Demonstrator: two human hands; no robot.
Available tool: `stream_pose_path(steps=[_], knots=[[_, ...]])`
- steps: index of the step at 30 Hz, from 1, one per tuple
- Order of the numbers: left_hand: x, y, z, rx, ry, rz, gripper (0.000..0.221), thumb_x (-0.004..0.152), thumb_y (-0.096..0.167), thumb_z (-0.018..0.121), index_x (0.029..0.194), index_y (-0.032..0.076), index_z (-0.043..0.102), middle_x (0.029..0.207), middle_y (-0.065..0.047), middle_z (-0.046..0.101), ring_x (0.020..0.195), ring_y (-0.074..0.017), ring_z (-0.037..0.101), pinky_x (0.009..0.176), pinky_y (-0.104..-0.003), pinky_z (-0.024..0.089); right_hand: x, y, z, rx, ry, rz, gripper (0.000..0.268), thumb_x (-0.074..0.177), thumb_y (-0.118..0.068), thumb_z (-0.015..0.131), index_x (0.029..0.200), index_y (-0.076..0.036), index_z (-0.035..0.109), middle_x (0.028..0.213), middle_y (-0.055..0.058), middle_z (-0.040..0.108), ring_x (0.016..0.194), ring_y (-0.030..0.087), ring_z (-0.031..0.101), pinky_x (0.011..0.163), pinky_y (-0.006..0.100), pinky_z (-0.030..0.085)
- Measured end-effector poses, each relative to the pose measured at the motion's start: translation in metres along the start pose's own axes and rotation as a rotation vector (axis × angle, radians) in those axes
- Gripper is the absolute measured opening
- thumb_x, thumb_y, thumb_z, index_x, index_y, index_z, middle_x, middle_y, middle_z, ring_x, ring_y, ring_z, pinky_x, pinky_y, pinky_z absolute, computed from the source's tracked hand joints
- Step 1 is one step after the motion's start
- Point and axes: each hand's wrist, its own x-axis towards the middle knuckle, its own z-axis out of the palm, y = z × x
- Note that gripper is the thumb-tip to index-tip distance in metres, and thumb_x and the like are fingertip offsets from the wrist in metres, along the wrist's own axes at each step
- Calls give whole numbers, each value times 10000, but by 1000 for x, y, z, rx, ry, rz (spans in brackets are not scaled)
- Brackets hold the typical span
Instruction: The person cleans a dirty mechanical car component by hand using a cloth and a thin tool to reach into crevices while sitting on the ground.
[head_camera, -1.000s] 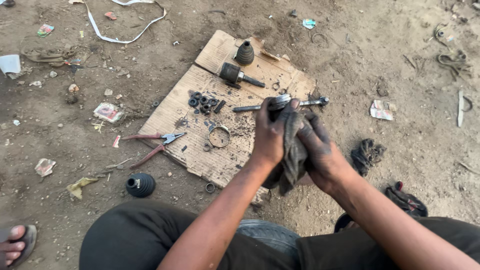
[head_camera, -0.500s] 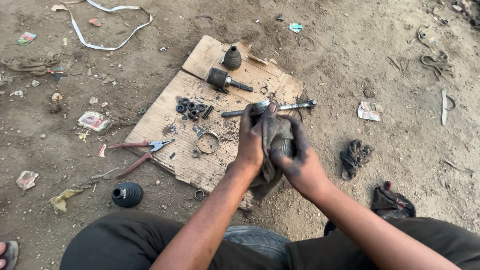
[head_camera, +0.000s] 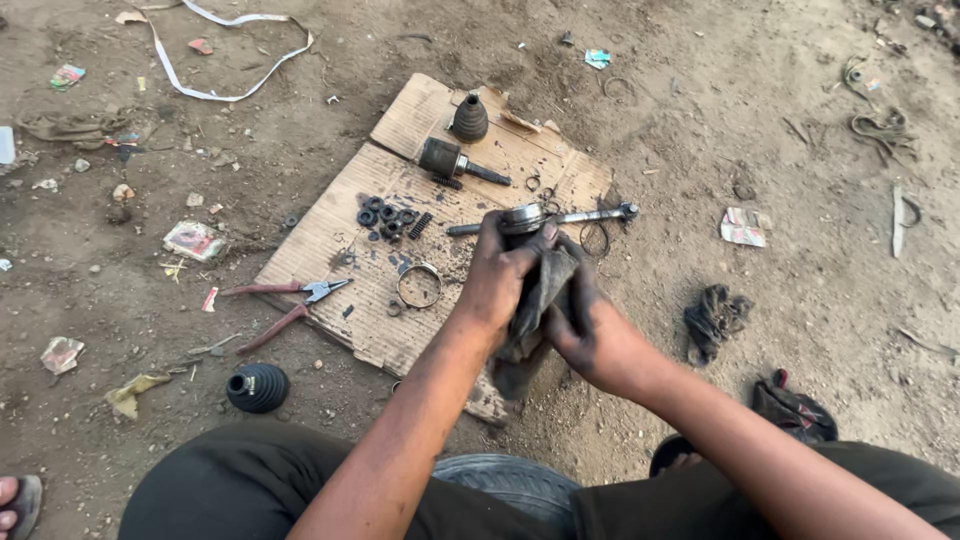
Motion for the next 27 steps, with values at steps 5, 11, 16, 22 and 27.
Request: stream_pose_path(steps=[5, 11, 16, 22, 27], knots=[[-5, -4, 18, -21, 52, 28, 497, 928, 239, 660, 1309, 59, 397, 1047, -140, 625, 879, -259, 675, 742, -369, 599, -4, -2, -2, -69, -16, 304, 993, 912, -119, 591, 1661, -139, -61, 983, 257, 679, 887, 319, 684, 841, 382, 579], [-17, -8, 33, 26, 88, 108, 486, 987, 313, 603, 1330, 61, 370, 1083, -107, 616, 973, -191, 644, 852, -321, 570, 3, 30, 9, 291, 337, -4, 555, 966, -96, 608, 1484, 11, 440, 1271, 189, 670, 1167, 262, 648, 1007, 370, 522], [-11, -8, 31, 156, 148, 92, 488, 987, 299, 606, 1307, 35, 349, 1116, -132, 622, 985, -204, 657, 852, -346, 569, 7, 43, 7, 446, 268, 26, 560, 948, -88, 661, 1438, 54, 430, 1340, 184, 587, 1227, 236, 551, 1041, 375, 464], [-6, -15, 21, 181, 216, -16, 548, 945, 257, 665, 1323, 1, 361, 1108, -182, 670, 941, -242, 684, 800, -382, 575, -1, 8, 3, 303, 74, 205, 725, 835, -140, 678, 1491, -8, 399, 1201, 172, 680, 1041, 219, 628, 901, 357, 547], [-16, -32, 32, 162, 303, -168, 554, 948, 297, 653, 1326, -27, 410, 1121, -187, 663, 952, -243, 695, 811, -402, 588, -8, -9, -7, -55, 91, 370, 818, 845, -248, 673, 1546, -29, 312, 1095, 221, 737, 975, 262, 723, 872, 366, 558]])
